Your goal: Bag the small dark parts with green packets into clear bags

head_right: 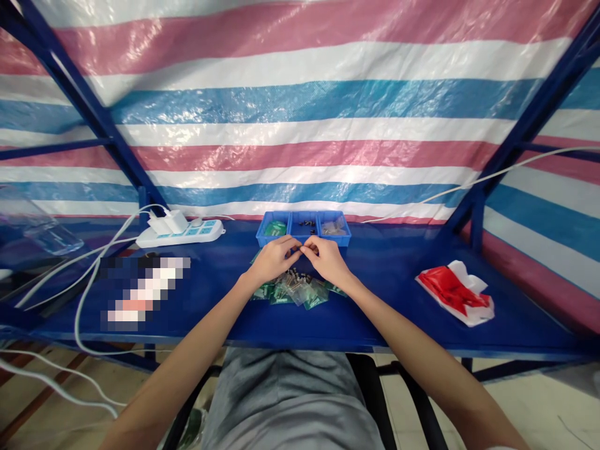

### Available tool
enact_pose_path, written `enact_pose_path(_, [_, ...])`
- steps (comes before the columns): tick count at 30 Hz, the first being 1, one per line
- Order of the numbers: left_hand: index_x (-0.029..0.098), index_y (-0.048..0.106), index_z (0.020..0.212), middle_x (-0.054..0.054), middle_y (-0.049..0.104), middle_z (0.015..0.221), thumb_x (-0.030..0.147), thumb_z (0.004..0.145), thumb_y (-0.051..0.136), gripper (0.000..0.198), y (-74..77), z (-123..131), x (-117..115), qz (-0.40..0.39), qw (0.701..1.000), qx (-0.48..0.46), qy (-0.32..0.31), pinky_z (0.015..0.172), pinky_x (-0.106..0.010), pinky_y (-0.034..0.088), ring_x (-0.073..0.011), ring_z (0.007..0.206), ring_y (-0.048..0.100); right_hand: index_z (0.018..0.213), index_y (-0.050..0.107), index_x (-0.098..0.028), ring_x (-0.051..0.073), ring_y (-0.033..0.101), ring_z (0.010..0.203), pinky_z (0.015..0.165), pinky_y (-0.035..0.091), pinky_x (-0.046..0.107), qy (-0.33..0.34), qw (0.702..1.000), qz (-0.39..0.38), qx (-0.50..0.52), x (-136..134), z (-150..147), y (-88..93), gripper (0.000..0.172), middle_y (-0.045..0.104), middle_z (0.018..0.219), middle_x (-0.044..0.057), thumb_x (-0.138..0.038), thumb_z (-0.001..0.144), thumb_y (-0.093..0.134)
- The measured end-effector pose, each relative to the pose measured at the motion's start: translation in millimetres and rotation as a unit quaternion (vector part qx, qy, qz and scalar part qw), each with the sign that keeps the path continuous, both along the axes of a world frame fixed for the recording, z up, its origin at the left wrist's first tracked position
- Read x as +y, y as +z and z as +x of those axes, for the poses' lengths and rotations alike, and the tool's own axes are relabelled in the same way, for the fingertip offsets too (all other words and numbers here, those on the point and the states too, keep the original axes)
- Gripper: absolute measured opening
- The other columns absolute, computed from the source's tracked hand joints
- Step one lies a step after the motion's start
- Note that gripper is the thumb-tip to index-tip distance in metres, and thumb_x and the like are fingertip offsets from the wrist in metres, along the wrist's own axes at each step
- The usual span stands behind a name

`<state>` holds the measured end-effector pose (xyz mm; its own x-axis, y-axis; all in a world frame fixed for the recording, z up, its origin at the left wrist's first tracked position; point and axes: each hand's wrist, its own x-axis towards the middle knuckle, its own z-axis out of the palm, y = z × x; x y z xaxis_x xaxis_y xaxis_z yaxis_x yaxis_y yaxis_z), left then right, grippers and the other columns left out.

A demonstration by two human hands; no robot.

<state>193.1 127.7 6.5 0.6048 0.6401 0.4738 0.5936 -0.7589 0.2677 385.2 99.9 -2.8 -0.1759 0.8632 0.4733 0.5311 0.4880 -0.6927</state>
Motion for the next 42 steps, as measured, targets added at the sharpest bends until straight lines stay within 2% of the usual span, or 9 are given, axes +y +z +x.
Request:
enact_pose_path(7, [0.019, 0.064, 0.096, -0.003, 0.065, 0.088, 0.034, 0.100, 0.052, 0.020, -3.2, 0, 2, -0.008, 1.000, 0.004, 0.004, 0.064, -0.027, 0.041, -0.0160, 0.074, 0.060, 0.096, 0.066, -0.021, 0.021, 0.069, 0.086, 0.078, 0.050, 0.031, 0.009, 0.998, 0.057, -0.034, 5, 3, -4.4, 0.014, 0.073, 0.095, 0.006, -0.017, 0.092, 0.053])
enact_pose_path(11, [0.019, 0.064, 0.097, -0.004, 0.066, 0.090, 0.036, 0.102, 0.049, 0.023, -6.3, 0, 4, 0.000, 1.000, 0.005, -0.005, 0.066, -0.027, 0.042, -0.0163, 0.075, 0.061, 0.095, 0.065, -0.021, 0.021, 0.068, 0.086, 0.082, 0.050, 0.033, 0.009, 0.997, 0.056, -0.052, 8, 5, -7.7, 0.015, 0.072, 0.095, 0.006, -0.013, 0.090, 0.054])
enact_pose_path(20, [0.018, 0.061, 0.092, -0.005, 0.061, 0.088, 0.039, 0.107, 0.037, 0.035, -3.2, 2, 2, 0.009, 1.000, 0.022, -0.012, 0.066, -0.027, 0.042, -0.0171, 0.077, 0.059, 0.086, 0.063, -0.020, 0.019, 0.062, 0.076, 0.072, 0.044, 0.030, 0.006, 0.994, 0.036, -0.104, 6, 5, -7.7, 0.008, 0.068, 0.084, 0.004, -0.019, 0.092, 0.058])
enact_pose_path(26, [0.019, 0.060, 0.097, -0.005, 0.060, 0.096, 0.033, 0.107, 0.036, 0.029, -1.6, 2, 1, 0.009, 1.000, -0.004, -0.002, 0.072, -0.027, 0.045, -0.0174, 0.084, 0.060, 0.082, 0.061, -0.020, 0.017, 0.057, 0.067, 0.063, 0.037, 0.028, 0.011, 0.992, 0.026, -0.123, 2, 3, -3.7, 0.016, 0.065, 0.077, 0.002, -0.024, 0.096, 0.055])
enact_pose_path(33, [0.021, 0.059, 0.108, -0.007, 0.060, 0.105, 0.027, 0.106, 0.035, 0.024, -1.2, 1, 0, 0.011, 1.000, -0.003, -0.003, 0.075, -0.029, 0.048, -0.0188, 0.089, 0.062, 0.085, 0.065, -0.021, 0.019, 0.062, 0.068, 0.064, 0.041, 0.029, 0.016, 0.996, 0.007, -0.089, 0, 5, -2.0, 0.017, 0.071, 0.078, 0.003, -0.027, 0.097, 0.054])
enact_pose_path(38, [0.021, 0.057, 0.116, -0.008, 0.059, 0.113, 0.024, 0.105, 0.035, 0.025, -3.0, 0, 2, 0.015, 0.999, -0.023, 0.042, 0.075, -0.031, 0.050, -0.0200, 0.093, 0.063, 0.088, 0.067, -0.021, 0.021, 0.065, 0.075, 0.072, 0.047, 0.033, -0.026, 0.993, 0.049, -0.100, 24, 12, 5.7, 0.017, 0.072, 0.085, 0.006, -0.029, 0.096, 0.055])
enact_pose_path(42, [0.022, 0.058, 0.116, -0.008, 0.057, 0.111, 0.024, 0.103, 0.038, 0.023, -5.2, 0, 3, 0.018, 0.999, -0.009, 0.042, 0.074, -0.031, 0.050, -0.0193, 0.088, 0.062, 0.097, 0.069, -0.019, 0.027, 0.063, 0.096, 0.089, 0.047, 0.040, -0.090, 0.980, 0.087, -0.158, 58, 16, 18.1, 0.017, 0.070, 0.099, 0.012, -0.027, 0.098, 0.054])
